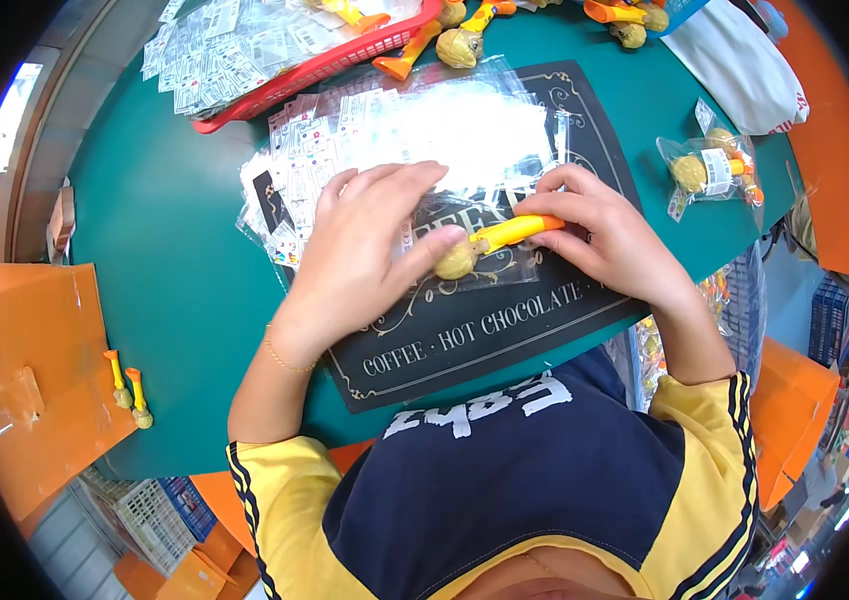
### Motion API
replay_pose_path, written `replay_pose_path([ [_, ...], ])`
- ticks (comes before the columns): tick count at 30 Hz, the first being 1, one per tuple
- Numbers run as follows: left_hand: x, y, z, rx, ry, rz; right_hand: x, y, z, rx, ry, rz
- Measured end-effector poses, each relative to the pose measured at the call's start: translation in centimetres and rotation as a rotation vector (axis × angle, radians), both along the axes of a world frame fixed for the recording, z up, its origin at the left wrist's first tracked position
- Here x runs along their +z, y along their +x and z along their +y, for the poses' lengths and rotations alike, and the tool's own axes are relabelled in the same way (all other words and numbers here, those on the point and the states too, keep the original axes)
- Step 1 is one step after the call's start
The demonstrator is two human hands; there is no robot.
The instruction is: Packaging small character toys into plastic bags and attaching cardboard labels.
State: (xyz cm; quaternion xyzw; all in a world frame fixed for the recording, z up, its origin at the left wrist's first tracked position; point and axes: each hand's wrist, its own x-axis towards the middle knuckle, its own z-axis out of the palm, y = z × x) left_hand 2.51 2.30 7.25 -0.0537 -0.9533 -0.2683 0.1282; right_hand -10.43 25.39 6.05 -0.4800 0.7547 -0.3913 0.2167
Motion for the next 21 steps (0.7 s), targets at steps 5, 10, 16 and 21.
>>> replay_pose_path([
  [5, -0.2, -0.2, -1.1, -0.092, 0.267, -0.479, 0.2, 1.0, -0.2, -0.017, -0.003, -0.054],
  [10, -1.2, 0.0, -0.5, -0.127, 0.543, -0.540, -0.5, 1.1, 0.0, -0.059, -0.008, -0.136],
  [16, -4.1, 0.2, 1.7, 0.028, 1.212, -0.579, -1.1, 0.8, -0.5, -0.064, -0.013, -0.388],
  [21, -4.0, 0.2, 1.9, 0.068, 1.162, -0.502, -1.3, 1.1, -0.8, -0.164, -0.080, -0.266],
])
